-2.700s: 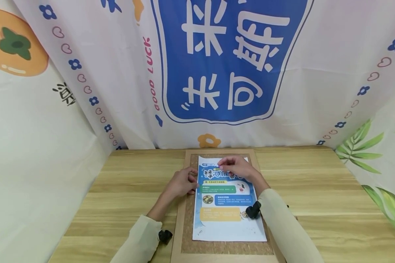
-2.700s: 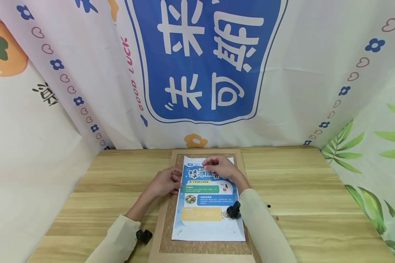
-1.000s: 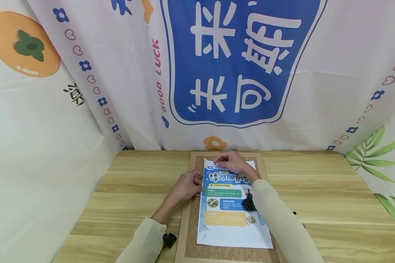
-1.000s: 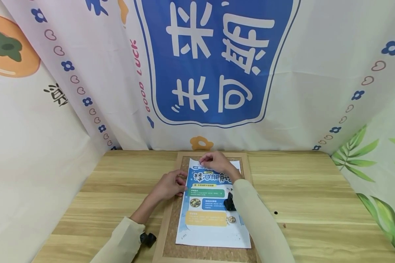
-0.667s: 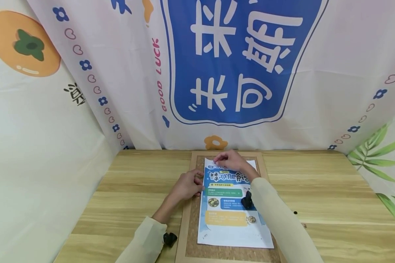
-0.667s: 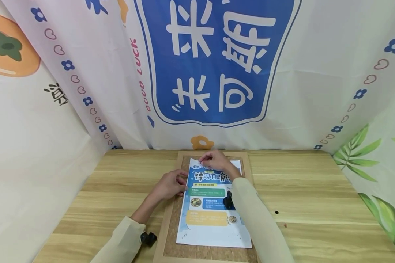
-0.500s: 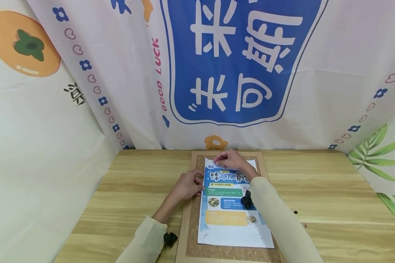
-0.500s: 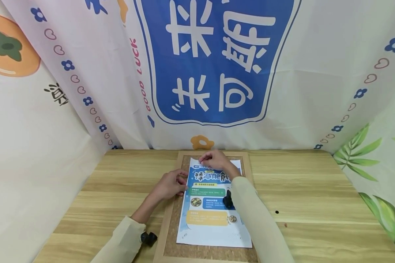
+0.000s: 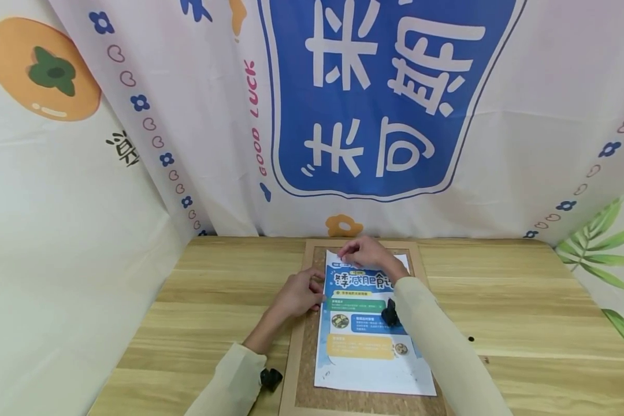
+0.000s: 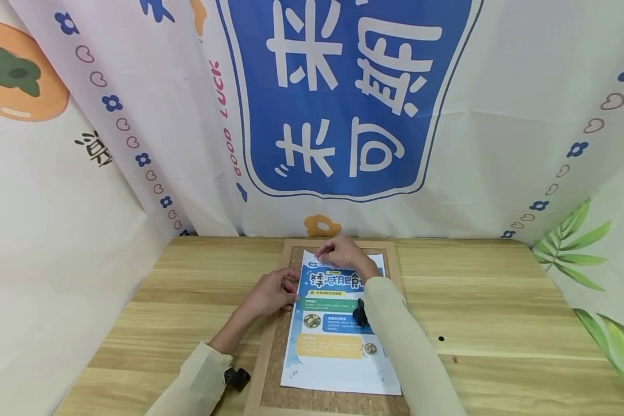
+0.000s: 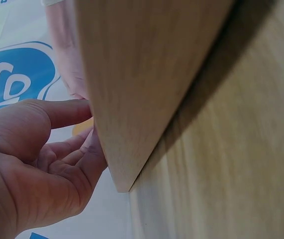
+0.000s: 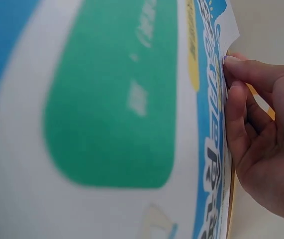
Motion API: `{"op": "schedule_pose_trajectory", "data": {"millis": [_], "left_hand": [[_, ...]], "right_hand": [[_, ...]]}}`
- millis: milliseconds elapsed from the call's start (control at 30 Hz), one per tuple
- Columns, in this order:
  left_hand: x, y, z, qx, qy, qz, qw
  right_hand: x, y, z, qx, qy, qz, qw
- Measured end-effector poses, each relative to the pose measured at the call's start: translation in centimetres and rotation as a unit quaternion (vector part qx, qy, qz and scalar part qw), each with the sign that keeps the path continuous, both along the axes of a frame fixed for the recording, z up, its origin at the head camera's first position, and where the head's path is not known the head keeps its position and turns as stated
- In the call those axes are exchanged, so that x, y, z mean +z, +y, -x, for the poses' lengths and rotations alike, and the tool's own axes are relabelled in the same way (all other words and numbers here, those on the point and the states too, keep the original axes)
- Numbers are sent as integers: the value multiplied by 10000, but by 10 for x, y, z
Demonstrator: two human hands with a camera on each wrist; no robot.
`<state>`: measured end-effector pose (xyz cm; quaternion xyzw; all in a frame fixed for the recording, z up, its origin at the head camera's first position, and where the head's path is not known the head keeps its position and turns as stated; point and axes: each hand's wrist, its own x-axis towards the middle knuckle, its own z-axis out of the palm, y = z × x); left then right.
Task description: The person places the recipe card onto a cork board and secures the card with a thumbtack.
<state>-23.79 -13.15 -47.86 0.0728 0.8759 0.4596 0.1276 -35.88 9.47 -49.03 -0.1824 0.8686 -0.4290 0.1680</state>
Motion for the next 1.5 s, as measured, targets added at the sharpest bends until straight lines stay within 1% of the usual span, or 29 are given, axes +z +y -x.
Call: {"op": "schedule_pose_trajectory", "data": {"millis": [167,367,500,700,933,1100,1200,1300,1400,1500], "left_hand": [[0,0,-1,1,1,-4,10000],[-1,0,-2,13,-37,-9,10000],[-2,-1,-3,16,-5,-76,10000],[-1,-2,-4,7,40,-108,9999],[-3,-3,-3,25,-21,-95,9999],[-4,-3,-2,29,-28,-96,9999],[-4,-3,-2,20,-22,-115,9999],[-3,-2,-2,6,-8,-115,9999],[-2,-2,-2,2,1,-82,10000],[-1,-1,-2,17,7,-62,10000]], "right_hand": [[3,1,1,132,-119,45,9998],[3,2,5,387,-84,-60,9992],[4,0,7,491,-98,-163,9986],[9,-4,8,555,35,-393,9977],[9,-8,12,671,221,-603,9957],[9,-9,17,630,183,-657,9957],[10,-11,20,617,263,-784,9947],[13,-13,21,557,326,-946,9934],[16,-14,20,460,280,-1022,9933],[16,-15,21,351,264,-1063,9934]]}}
